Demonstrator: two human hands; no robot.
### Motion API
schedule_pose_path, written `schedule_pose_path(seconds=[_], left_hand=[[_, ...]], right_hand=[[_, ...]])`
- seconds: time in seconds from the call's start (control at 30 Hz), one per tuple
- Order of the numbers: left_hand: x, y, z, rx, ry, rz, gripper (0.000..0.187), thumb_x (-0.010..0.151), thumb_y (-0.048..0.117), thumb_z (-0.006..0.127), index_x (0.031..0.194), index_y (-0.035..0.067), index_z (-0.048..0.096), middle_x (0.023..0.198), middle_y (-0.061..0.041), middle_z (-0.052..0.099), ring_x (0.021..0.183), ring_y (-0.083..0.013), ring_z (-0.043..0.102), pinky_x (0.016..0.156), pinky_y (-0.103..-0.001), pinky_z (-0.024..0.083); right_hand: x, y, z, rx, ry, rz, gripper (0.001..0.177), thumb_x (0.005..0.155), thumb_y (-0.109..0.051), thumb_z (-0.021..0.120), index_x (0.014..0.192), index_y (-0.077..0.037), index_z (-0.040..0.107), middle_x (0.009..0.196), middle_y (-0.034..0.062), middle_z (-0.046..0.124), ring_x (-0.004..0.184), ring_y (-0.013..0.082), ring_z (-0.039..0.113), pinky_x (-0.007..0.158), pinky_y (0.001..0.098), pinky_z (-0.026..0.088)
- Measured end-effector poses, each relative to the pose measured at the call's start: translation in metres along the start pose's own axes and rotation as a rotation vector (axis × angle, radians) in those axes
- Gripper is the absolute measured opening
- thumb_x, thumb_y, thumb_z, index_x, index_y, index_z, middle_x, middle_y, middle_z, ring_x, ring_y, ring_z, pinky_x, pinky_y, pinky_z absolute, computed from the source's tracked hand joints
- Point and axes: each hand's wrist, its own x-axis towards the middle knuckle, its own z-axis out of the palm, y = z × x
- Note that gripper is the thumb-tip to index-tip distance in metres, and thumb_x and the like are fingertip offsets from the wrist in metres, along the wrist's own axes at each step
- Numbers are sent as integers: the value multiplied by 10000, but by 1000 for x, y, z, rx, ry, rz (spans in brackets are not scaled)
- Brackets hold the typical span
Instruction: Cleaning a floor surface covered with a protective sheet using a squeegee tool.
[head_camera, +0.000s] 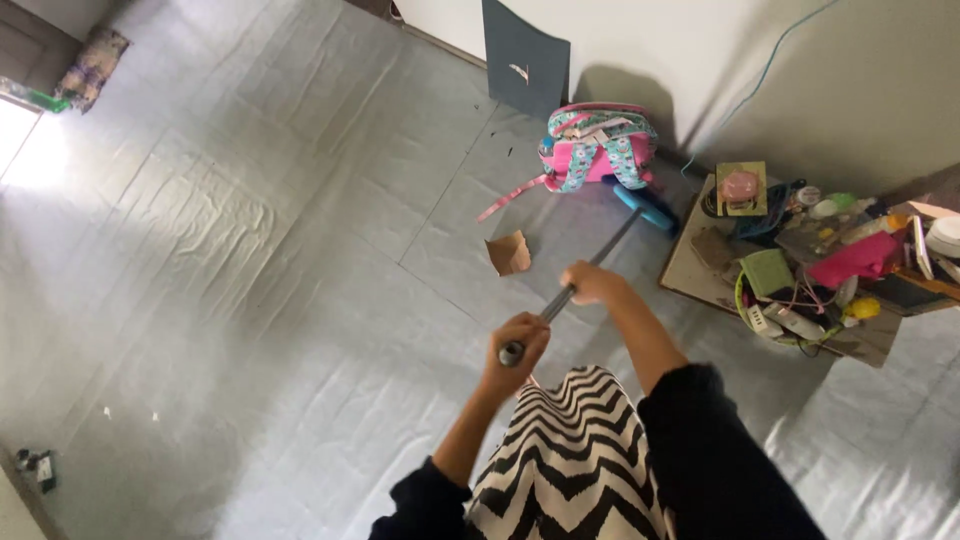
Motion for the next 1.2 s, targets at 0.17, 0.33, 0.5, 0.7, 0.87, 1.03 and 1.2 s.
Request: schedule_pose_path(seconds=[0.17,0.33,0.5,0.7,0.87,1.03,1.2], left_hand=[[6,17,-7,-41,-21,-135,251,956,-52,599,727,-30,498,852,-80,614,826,-124,589,726,-277,463],[49,104,-19,175,-30,-279,237,925,-20,659,711,-42,558,684,-32,529,623,-91,460,568,-300,358],[62,139,-24,400,-237,-197,268,905,24,707,686,-18,558,621,-22,474,578,-104,447,559,-313,394],[71,189,-53,327,-349,-211,41,844,32,695,838,-8,698,740,-42,655,662,-125,592,591,-289,482],[57,158,-90,-13,-289,-3,218,879,-81,600,696,5,519,759,-83,620,742,-155,607,705,-320,499],[39,64,-85,-72,-163,-185,236,924,-7,617,710,-32,518,720,-83,587,680,-143,557,633,-299,441],[41,89,-112,119,-159,-244,218,908,32,623,702,-28,588,664,-59,593,625,-112,531,576,-285,420]], right_hand=[[14,-8,36,22,484,-261,99,575,-119,673,625,-74,602,652,195,617,659,433,611,614,519,450],[45,-69,56,242,543,-274,148,648,-208,687,704,-81,633,683,165,623,616,301,568,577,441,421],[33,-149,48,714,580,-239,388,753,-359,718,687,-34,516,648,112,529,621,149,449,578,361,374],[3,-208,0,560,620,-341,420,760,-346,768,671,-17,523,607,155,441,567,185,480,546,391,395],[1,-177,5,194,678,-171,147,755,-160,633,672,-39,624,692,220,632,690,425,622,641,493,450],[13,-99,46,195,613,-16,83,677,-135,636,673,-52,637,693,211,631,689,427,635,633,513,482],[43,-130,89,119,569,-78,94,629,-146,690,647,-59,657,705,213,646,718,431,643,633,520,492]])
